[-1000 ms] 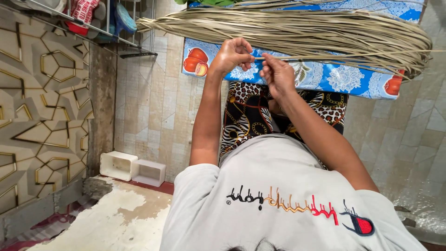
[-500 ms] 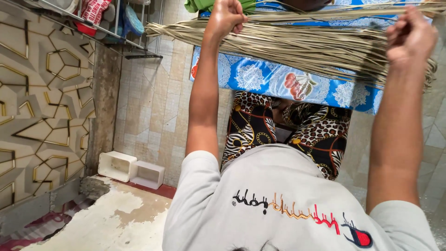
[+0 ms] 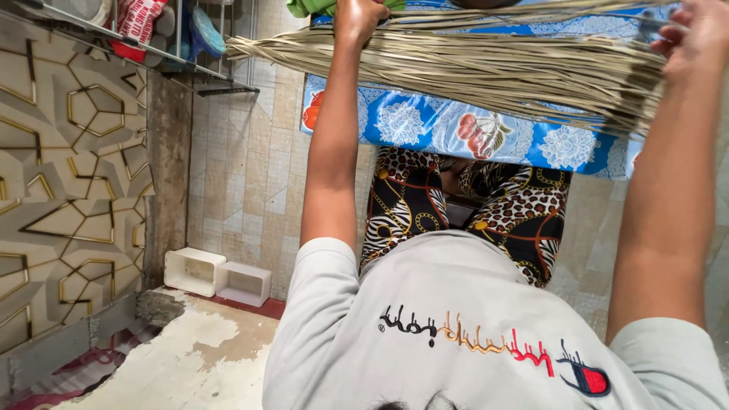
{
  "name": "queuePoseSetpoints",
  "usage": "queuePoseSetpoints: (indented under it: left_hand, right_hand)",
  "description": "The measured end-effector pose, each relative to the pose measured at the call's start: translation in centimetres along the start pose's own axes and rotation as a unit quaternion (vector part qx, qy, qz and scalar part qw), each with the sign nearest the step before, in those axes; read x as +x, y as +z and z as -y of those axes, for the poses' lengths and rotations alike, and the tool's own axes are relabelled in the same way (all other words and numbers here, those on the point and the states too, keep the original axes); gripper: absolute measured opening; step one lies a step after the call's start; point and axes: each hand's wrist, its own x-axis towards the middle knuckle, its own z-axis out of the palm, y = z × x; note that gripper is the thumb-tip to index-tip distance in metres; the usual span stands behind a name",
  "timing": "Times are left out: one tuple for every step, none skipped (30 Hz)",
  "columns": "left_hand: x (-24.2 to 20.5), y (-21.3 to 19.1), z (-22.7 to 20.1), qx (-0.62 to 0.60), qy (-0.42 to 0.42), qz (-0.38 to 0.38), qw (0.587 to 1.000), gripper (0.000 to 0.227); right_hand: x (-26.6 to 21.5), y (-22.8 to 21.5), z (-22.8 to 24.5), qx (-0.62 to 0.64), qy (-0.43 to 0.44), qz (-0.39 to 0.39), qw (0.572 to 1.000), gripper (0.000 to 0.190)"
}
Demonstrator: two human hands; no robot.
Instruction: Preparing long natural fibers by sorting, stripping, and aligning them for further use.
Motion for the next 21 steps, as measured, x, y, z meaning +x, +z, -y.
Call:
queuePoseSetpoints:
  left_hand:
    - [-0.2,0.0,0.1,0.001,0.000,0.004,1.000,0.020]
    - [-0.3,0.1,0.1,0.008,0.007,-0.010,1.000,0.019]
    - [-0.4,0.1,0.0,0.016,0.014,-0.024,0.999,0.018]
    - [-0.6,0.2,0.0,0.015,0.016,-0.021,1.000,0.018]
    - [-0.8,0.3,-0.1,0.022,0.023,-0.036,0.999,0.018]
    - [-1.1,0.2,0.0,0.029,0.029,-0.052,0.998,0.018]
    - [-1.5,0.2,0.0,0.029,0.030,-0.049,0.998,0.018]
    - [-1.9,0.0,0.0,0.037,0.036,-0.066,0.996,0.020]
    - [-2.2,-0.1,0.0,0.045,0.042,-0.082,0.995,0.021]
    - [-4.1,-0.8,-1.8,0.045,0.044,-0.082,0.995,0.021]
    - [-5.9,-1.4,-3.6,0.046,0.037,-0.080,0.995,0.013]
    - [-7.7,-2.2,-5.4,0.047,0.030,-0.078,0.995,0.007]
    - [-9.3,-1.5,-5.3,0.048,0.031,-0.078,0.995,0.007]
    - [-10.8,-0.9,-5.2,0.025,0.038,-0.057,0.997,0.009]
    - [-12.3,-0.3,-5.1,0.002,0.044,-0.035,0.998,0.012]
    - [-14.1,0.0,-5.6,0.002,0.045,-0.032,0.998,0.012]
    - [-15.8,0.2,-6.0,-0.041,0.037,0.002,0.998,0.014]
    - [-17.5,0.5,-6.6,-0.084,0.029,0.036,0.995,0.015]
    - [-18.5,1.0,-6.8,-0.084,0.030,0.038,0.995,0.015]
    - [-19.4,1.4,-7.1,-0.109,0.010,0.068,0.992,0.016]
    - [-20.3,1.8,-7.4,-0.134,-0.010,0.097,0.986,0.017]
  right_hand:
    - [-2.3,1.2,-0.9,0.000,0.002,-0.003,1.000,0.016]
    - [-4.6,2.3,-1.6,-0.069,-0.283,-0.033,0.956,0.013]
    - [-6.8,3.5,-2.3,-0.138,-0.542,-0.051,0.827,0.013]
    - [-12.2,3.5,-2.5,-0.138,-0.542,-0.055,0.827,0.013]
    - [-17.4,5.2,-1.7,-0.182,-0.564,0.035,0.805,0.010]
    - [-22.6,8.1,0.0,-0.223,-0.579,0.126,0.774,0.016]
    - [-23.9,8.7,-0.5,-0.224,-0.578,0.124,0.775,0.016]
    - [-25.2,9.3,-1.0,-0.283,-0.582,0.148,0.748,0.008]
    - [-26.6,10.1,-1.4,-0.340,-0.585,0.171,0.716,0.005]
    - [-26.6,10.4,-1.8,-0.340,-0.585,0.170,0.717,0.005]
    - [-26.6,10.8,-2.1,-0.382,-0.606,0.148,0.682,0.008]
    - [-26.7,11.3,-2.4,-0.422,-0.626,0.126,0.644,0.014]
    - [-26.5,11.3,-2.5,-0.421,-0.626,0.125,0.644,0.014]
    - [-26.4,11.2,-2.6,-0.439,-0.628,0.114,0.633,0.015]
    - [-26.3,11.2,-2.8,-0.455,-0.630,0.104,0.621,0.016]
    - [-26.0,11.1,-3.0,-0.456,-0.628,0.102,0.622,0.016]
    - [-25.7,11.0,-3.2,-0.461,-0.637,0.097,0.610,0.015]
    - [-25.4,10.8,-3.3,-0.466,-0.646,0.091,0.598,0.014]
    - [-25.6,10.7,-3.1,-0.467,-0.645,0.090,0.598,0.014]
    - [-25.8,10.6,-2.9,-0.463,-0.638,0.104,0.606,0.016]
    - [-25.9,10.5,-2.6,-0.459,-0.632,0.118,0.613,0.018]
